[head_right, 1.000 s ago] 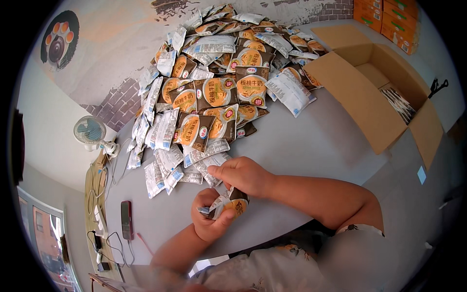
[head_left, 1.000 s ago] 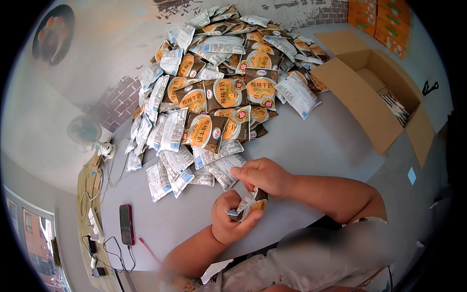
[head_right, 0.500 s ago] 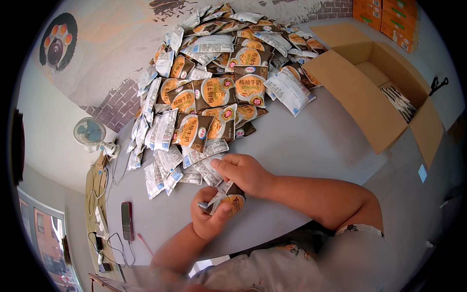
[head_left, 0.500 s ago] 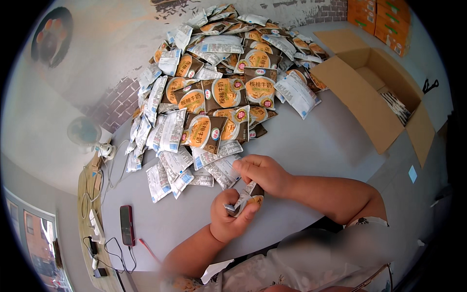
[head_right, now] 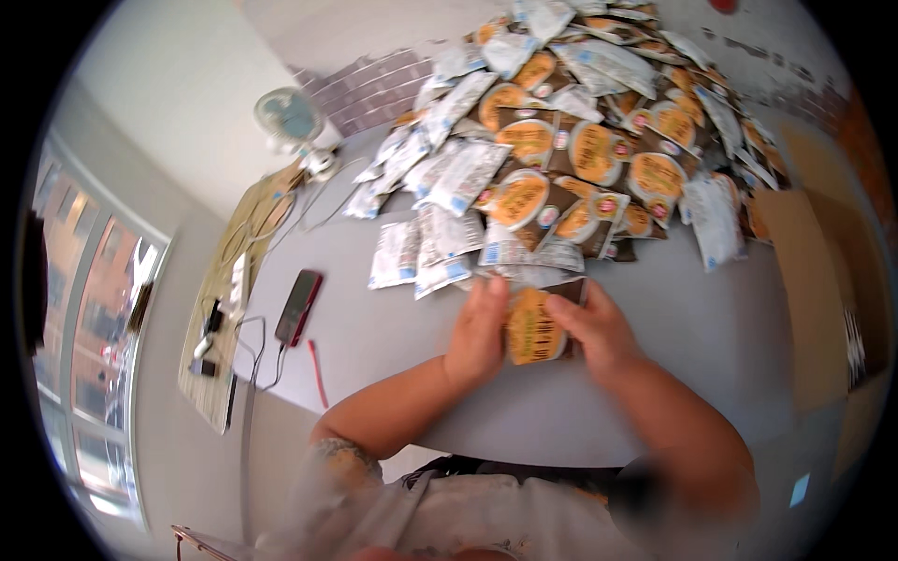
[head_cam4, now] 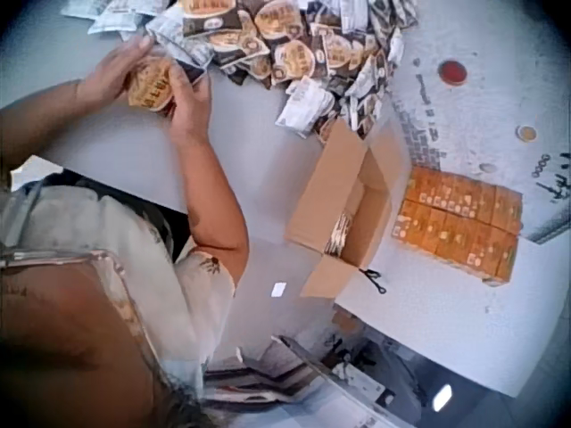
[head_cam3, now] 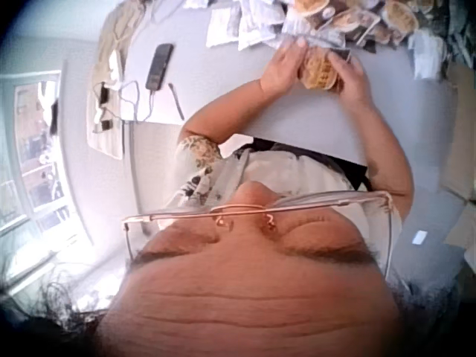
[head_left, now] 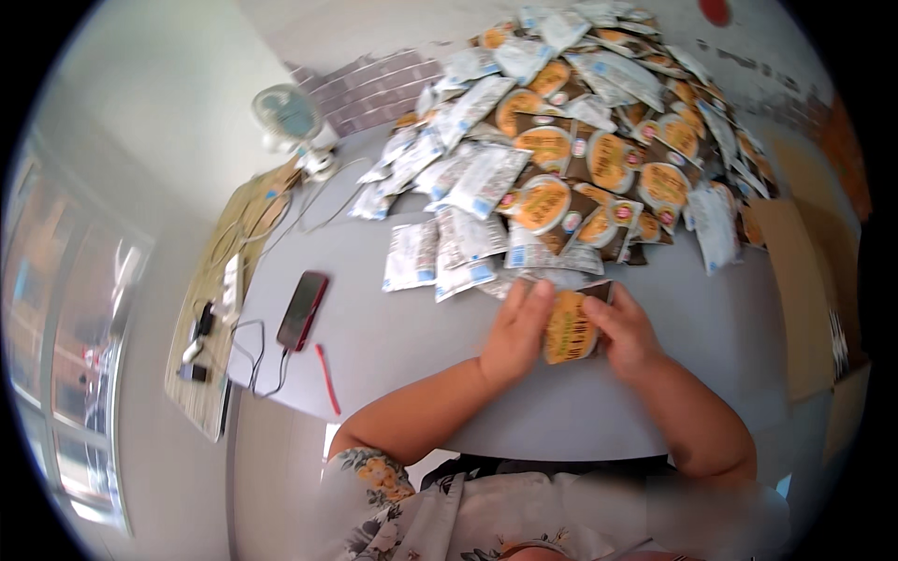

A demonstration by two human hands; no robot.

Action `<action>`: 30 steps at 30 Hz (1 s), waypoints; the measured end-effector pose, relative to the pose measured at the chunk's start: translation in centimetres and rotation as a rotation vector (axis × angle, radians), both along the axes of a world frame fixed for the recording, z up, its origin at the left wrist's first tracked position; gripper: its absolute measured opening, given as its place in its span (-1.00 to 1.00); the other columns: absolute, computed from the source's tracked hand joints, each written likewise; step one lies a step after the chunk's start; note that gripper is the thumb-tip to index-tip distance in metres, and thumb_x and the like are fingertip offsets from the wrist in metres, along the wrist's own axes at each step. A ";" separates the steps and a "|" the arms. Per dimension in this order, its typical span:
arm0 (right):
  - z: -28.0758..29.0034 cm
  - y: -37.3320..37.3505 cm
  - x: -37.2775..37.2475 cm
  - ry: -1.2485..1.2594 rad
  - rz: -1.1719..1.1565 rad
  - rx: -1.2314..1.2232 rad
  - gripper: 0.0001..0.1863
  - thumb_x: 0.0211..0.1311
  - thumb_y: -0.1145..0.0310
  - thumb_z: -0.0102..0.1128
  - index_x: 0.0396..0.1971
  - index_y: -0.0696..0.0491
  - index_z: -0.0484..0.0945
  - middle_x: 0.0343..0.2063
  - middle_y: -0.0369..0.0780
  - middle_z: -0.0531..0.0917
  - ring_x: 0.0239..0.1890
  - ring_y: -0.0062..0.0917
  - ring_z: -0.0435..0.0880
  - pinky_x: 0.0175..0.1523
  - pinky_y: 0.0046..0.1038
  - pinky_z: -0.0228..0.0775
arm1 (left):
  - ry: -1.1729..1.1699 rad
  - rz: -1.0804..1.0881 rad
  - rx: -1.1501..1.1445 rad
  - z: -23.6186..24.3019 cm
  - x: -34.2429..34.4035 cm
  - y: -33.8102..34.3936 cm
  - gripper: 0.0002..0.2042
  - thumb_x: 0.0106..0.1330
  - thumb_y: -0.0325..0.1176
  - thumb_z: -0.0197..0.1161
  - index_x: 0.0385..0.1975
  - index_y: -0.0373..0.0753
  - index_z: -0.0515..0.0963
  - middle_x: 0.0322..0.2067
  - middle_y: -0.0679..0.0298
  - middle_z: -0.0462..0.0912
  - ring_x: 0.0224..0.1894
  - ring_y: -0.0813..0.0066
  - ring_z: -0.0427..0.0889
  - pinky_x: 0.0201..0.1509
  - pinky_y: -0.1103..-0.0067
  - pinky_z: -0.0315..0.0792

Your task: The person picks up small, individually wrapped food packets from a large pile on a table. They place them one by one into a cardboard box. The person repeats this process, moving items from the pile to the box.

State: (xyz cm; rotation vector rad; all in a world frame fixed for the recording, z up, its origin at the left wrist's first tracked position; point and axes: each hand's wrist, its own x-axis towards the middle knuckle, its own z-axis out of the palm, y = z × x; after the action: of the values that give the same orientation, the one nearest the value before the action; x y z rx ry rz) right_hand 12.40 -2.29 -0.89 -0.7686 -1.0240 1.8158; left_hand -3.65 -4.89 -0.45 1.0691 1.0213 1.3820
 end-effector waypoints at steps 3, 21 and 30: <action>0.4 0.5 0.0 0.067 -0.024 -0.058 -0.66 0.28 0.26 0.09 -0.03 0.12 0.38 -0.21 -0.25 0.58 -0.23 -0.59 0.62 -0.18 -0.50 0.51 | 0.220 -0.079 0.144 1.3 -1.0 0.1 -0.59 0.43 0.01 -0.05 -0.23 -0.30 0.36 -0.35 0.30 0.43 -0.27 0.61 0.38 -0.19 0.61 0.35; -0.6 0.3 -0.5 -0.164 -0.028 -0.038 -0.74 0.21 0.30 0.19 -0.19 0.12 0.42 -0.31 -0.27 0.59 -0.31 -0.65 0.59 -0.21 -0.55 0.49 | 1.548 0.927 -0.008 -0.2 -33.9 -10.8 -0.51 0.02 -0.64 -0.06 0.03 -0.21 0.43 -0.19 0.28 0.66 0.01 0.25 0.48 0.18 0.33 0.24; -0.8 0.4 -0.5 -0.143 -0.037 -0.018 -0.76 0.22 0.31 0.18 -0.21 0.11 0.42 -0.31 -0.28 0.58 -0.30 -0.67 0.58 -0.18 -0.56 0.47 | 1.571 0.914 -0.113 -1.3 -34.5 -10.8 -0.53 0.04 -0.61 -0.06 0.02 -0.20 0.43 -0.19 0.32 0.66 0.06 0.29 0.44 0.24 0.32 0.11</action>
State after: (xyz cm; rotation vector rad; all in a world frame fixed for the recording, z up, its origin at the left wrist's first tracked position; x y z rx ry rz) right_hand 11.85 -1.86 -1.65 -0.9338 -1.0786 1.7607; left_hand -38.11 -15.67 -1.80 1.6788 2.9414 0.8469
